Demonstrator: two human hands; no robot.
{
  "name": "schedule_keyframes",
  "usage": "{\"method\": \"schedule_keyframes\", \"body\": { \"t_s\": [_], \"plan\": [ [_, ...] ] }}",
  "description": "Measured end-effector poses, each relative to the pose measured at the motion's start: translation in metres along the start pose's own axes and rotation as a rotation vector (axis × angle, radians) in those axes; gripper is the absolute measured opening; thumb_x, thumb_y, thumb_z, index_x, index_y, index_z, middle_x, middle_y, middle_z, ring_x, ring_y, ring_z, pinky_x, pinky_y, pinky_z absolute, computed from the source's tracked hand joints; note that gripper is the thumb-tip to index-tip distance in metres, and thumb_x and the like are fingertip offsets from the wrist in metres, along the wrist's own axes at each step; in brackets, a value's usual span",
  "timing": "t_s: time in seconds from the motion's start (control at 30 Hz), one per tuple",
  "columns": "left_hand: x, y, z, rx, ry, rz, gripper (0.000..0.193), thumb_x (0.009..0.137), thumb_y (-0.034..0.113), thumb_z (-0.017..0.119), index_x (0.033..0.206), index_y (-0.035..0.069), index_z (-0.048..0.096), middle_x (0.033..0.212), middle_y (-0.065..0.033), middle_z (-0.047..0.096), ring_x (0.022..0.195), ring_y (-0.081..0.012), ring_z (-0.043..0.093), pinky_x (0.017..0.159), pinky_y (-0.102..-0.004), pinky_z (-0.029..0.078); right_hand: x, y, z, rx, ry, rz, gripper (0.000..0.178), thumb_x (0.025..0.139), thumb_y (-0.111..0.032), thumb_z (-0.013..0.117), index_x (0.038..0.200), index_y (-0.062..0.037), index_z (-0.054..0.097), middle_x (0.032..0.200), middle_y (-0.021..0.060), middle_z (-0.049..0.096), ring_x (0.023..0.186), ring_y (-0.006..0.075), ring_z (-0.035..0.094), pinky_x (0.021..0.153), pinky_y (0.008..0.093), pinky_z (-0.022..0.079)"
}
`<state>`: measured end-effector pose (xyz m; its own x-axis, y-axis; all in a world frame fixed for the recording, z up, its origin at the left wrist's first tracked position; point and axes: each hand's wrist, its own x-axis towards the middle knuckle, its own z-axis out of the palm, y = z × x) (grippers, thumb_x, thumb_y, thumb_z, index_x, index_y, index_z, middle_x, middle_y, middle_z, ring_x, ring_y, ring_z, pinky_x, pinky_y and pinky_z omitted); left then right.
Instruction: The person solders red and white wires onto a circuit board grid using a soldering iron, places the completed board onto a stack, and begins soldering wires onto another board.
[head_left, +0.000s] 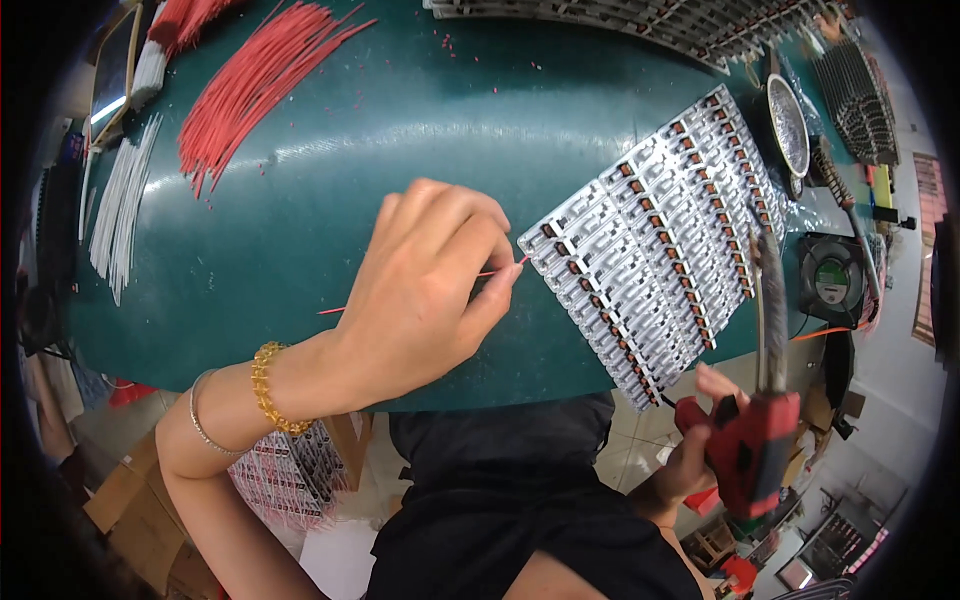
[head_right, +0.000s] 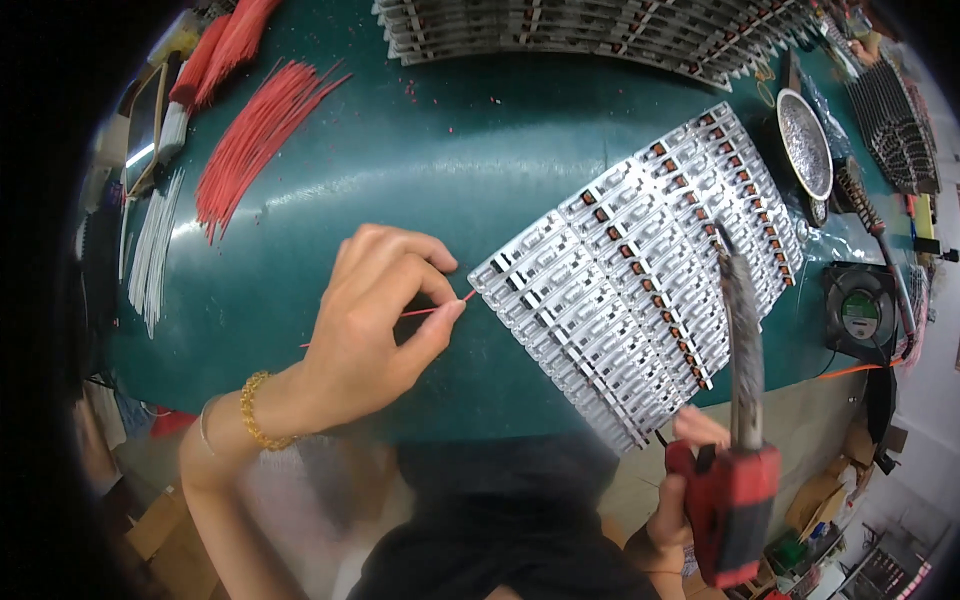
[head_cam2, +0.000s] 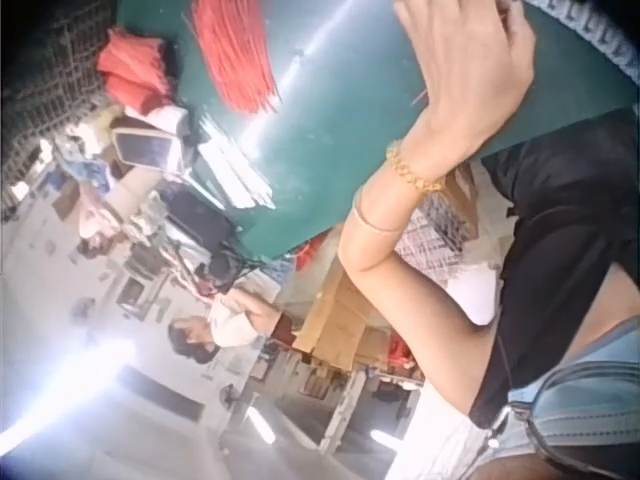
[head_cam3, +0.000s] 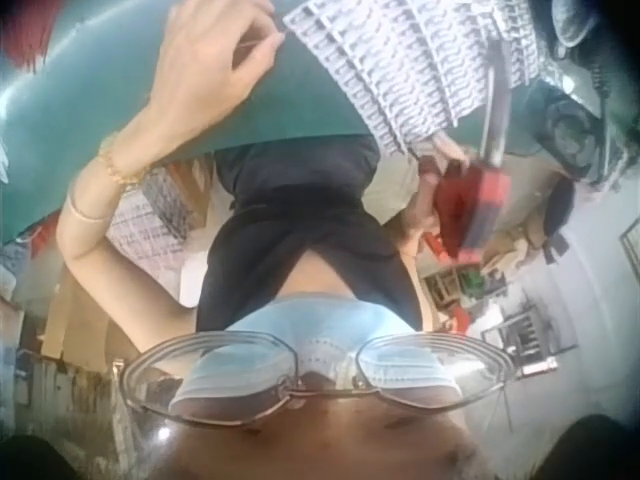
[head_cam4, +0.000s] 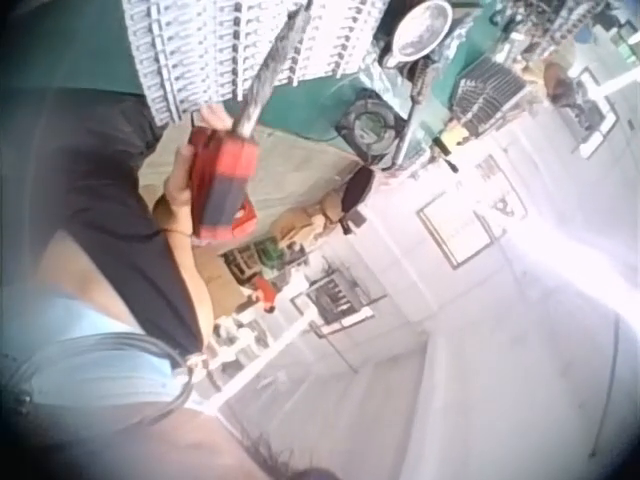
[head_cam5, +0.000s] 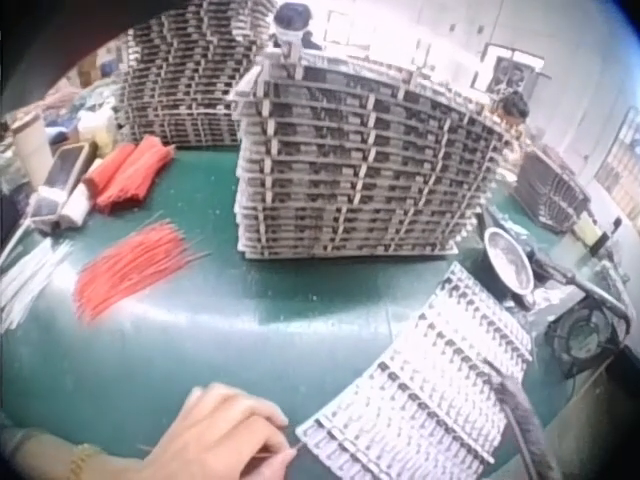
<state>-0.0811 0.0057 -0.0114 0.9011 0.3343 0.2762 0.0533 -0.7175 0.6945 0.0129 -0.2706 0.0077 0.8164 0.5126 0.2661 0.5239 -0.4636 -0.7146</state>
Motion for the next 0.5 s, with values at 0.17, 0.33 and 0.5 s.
{"method": "schedule_keyframes", "body": {
  "t_s": [0.17, 0.33, 0.5],
  "plan": [
    [-0.001, 0.002, 0.006, 0.061, 0.009, -0.009, 0.016, 0.068, 0.001, 0.069, 0.073, 0.005, 0.055, 0.091, -0.0056, 0.057, 0.086, -0.0237, 0.049, 0.075, -0.0336, 0.035, -0.030, 0.016, -0.019, 0.443, -0.228, 0.042, 0.077, 0.081, -0.052, 0.060, 0.131, -0.0009, 0.032, 0.055, 0.0045, 0.053, 0.049, 0.0188, 0.054, 0.058, 0.0372, 0.048],
    [-0.001, -0.002, 0.005, 0.049, -0.022, -0.040, 0.015, 0.067, 0.001, 0.069, 0.073, 0.006, 0.056, 0.089, -0.0043, 0.057, 0.087, -0.0229, 0.049, 0.076, -0.0333, 0.035, -0.028, -0.001, -0.010, 0.558, -0.549, 0.445, 0.036, 0.080, -0.041, 0.062, 0.060, -0.0118, 0.053, 0.059, 0.0009, 0.056, 0.056, 0.0190, 0.059, 0.055, 0.0310, 0.047],
    [0.002, -0.005, 0.002, 0.032, -0.046, -0.032, 0.015, 0.067, 0.001, 0.069, 0.073, 0.006, 0.056, 0.088, -0.0041, 0.057, 0.087, -0.0224, 0.049, 0.076, -0.0329, 0.035, -0.037, -0.002, 0.003, 0.794, -0.294, 0.578, 0.043, 0.076, -0.048, 0.068, 0.062, -0.0098, 0.053, 0.061, 0.0031, 0.056, 0.056, 0.0178, 0.058, 0.050, 0.0298, 0.043]
  ]
}}
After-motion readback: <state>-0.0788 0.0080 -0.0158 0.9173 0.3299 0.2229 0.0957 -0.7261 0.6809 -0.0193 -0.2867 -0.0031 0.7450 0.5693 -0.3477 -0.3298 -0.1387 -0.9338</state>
